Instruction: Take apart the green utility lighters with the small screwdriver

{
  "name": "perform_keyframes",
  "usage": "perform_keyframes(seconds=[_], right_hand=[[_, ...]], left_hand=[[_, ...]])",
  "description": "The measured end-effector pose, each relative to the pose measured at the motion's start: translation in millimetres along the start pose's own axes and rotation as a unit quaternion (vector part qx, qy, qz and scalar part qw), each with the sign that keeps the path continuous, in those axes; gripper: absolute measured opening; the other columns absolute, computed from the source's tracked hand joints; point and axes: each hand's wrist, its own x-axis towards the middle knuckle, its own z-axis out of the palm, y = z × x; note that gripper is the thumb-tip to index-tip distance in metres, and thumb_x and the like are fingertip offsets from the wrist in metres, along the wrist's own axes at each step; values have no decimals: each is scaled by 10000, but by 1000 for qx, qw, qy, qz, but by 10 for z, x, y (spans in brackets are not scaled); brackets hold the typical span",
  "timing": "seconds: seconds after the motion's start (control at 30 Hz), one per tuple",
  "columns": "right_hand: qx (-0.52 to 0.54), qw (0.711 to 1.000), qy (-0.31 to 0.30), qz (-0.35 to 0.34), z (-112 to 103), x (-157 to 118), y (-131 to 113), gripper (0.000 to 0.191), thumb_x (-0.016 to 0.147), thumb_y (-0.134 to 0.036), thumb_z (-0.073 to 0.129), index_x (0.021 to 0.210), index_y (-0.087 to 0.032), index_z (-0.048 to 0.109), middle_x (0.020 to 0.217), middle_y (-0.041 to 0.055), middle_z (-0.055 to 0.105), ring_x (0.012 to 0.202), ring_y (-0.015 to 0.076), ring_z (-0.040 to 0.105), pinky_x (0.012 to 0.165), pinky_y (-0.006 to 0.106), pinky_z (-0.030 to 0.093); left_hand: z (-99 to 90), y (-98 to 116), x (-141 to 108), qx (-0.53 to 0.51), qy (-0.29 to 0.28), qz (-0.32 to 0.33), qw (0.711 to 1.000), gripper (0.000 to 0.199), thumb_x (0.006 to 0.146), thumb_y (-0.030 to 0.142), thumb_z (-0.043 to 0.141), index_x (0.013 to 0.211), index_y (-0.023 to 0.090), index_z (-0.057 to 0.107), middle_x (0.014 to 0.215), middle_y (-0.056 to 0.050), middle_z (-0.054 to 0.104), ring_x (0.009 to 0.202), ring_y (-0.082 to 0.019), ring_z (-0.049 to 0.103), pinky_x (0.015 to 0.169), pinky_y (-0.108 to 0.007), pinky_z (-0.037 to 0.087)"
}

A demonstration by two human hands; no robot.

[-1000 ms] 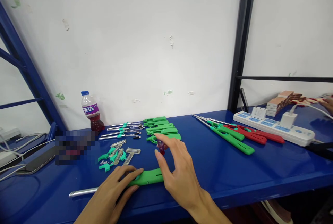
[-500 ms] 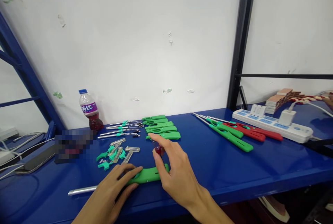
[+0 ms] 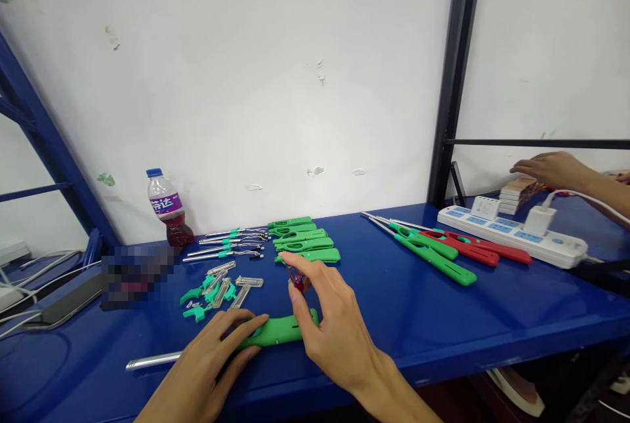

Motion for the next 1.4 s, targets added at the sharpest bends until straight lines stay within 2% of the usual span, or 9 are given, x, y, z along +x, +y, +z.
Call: perform_keyframes(seconds=[0.53, 0.8, 1.0, 1.2, 1.3, 1.4], right_hand=[[6, 1000, 3, -6, -19, 9, -9, 427, 1082, -217, 577, 1490, -342, 560, 1155, 49, 714, 971, 214, 702, 928, 390, 597], [9, 999, 43, -25, 4, 23, 27, 418, 1061, -198, 646, 1438, -376, 618, 1118, 20, 731, 869, 198, 697, 859, 351, 630], [0, 999, 47, -23, 5, 7, 37, 470, 1073, -164, 593, 1479, -400, 595, 1193, -5, 760, 1036, 191, 727, 945, 326, 603], [-12, 999, 39, 9, 1, -12, 36, 508, 1098, -185, 535, 1562, -392, 508, 1288, 10, 760, 1074, 205, 743, 964, 354, 608], [-5, 999, 50, -3, -1, 8, 19, 410, 1069, -219, 626, 1454, -354, 596, 1182, 25, 746, 963, 212, 737, 912, 367, 620], [-1, 996, 91, -18, -7, 39, 0, 287, 1032, -217, 694, 1297, -322, 668, 1058, 23, 687, 868, 204, 706, 836, 361, 625]], left_hand=[[5, 7, -10, -2, 1, -2, 1000, 328, 1119, 317, 484, 1395, 322, 661, 1231, -67, 738, 1071, -246, 775, 910, -382, 690], [-5, 3, 8, 4, 11, 2, 1000, 331, 1131, 343, 457, 1395, 322, 655, 1217, -67, 745, 1051, -241, 782, 892, -380, 694], [0, 5, -2, 5, 8, 4, 1000, 332, 1127, 327, 464, 1403, 319, 650, 1217, -66, 744, 1058, -245, 780, 897, -395, 695], [-6, 9, 16, 8, 4, 2, 1000, 340, 1129, 334, 461, 1415, 320, 644, 1221, -71, 745, 1062, -249, 781, 898, -403, 696], [-5, 6, 11, 6, 2, -1, 1000, 340, 1122, 323, 475, 1412, 326, 652, 1227, -68, 744, 1063, -246, 780, 901, -393, 694], [-3, 0, 4, 4, 1, 1, 1000, 338, 1116, 311, 486, 1406, 327, 657, 1226, -65, 745, 1064, -243, 780, 913, -387, 690]])
